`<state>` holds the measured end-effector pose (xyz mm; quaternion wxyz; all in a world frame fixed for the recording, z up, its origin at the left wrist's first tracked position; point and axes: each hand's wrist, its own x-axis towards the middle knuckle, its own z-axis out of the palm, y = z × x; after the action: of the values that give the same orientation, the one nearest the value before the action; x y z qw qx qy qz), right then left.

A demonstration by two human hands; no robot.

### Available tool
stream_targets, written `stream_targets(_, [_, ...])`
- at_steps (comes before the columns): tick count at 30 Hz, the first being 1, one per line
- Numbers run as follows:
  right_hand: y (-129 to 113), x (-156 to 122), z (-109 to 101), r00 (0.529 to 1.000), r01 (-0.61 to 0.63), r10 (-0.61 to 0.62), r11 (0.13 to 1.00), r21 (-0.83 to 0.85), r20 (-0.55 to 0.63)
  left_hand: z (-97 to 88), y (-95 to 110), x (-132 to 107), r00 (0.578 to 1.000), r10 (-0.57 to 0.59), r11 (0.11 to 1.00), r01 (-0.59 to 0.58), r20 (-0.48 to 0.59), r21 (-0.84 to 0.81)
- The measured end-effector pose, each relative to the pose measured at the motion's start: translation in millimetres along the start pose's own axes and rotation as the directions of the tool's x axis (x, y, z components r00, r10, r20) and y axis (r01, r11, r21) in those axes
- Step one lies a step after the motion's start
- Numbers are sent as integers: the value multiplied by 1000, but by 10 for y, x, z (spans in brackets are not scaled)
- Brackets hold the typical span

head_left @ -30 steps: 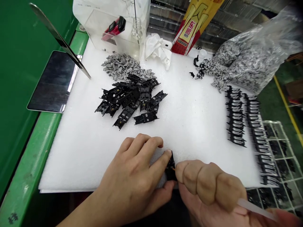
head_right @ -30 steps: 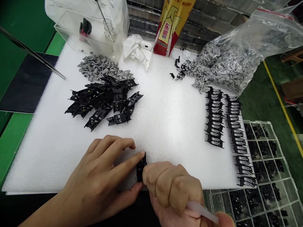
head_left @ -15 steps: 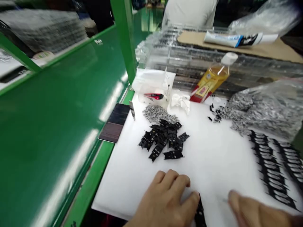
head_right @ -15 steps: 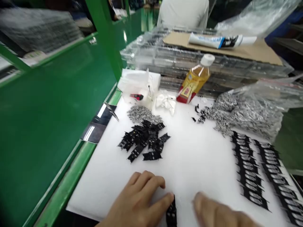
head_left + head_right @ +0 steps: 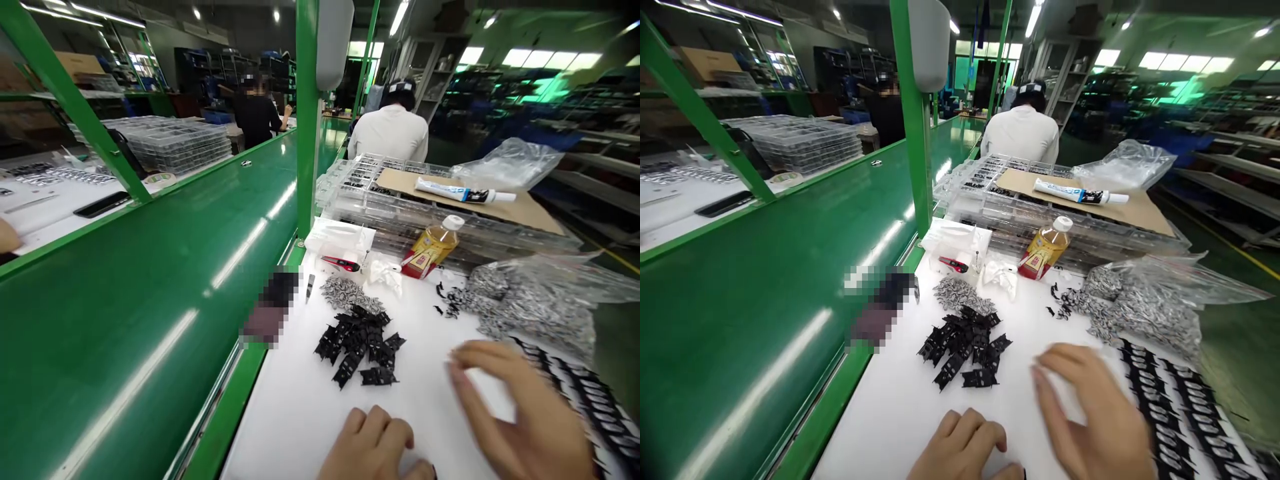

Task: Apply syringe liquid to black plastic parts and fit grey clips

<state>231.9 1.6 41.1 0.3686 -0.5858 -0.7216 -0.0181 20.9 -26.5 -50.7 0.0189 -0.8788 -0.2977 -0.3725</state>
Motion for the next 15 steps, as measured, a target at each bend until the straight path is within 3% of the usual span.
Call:
stream_targets(2, [-149, -30, 144, 941, 83, -101, 994, 68, 324, 43, -1, -22, 1000, 11, 1000, -11, -7, 16])
stream_targets(4, [-203, -21, 281, 858, 49, -83, 996, 80, 507, 71, 2, -34, 1000, 8, 1000, -7, -26, 28])
stream_targets(8, [-127, -10, 368, 833, -2, -37, 998, 69, 552, 91, 10, -40, 999, 16, 999, -15, -43, 41])
stream_targets(15, [-3, -71, 253, 770, -121, 50, 990, 69, 636, 113, 30, -29, 995, 13, 999, -8, -96, 53])
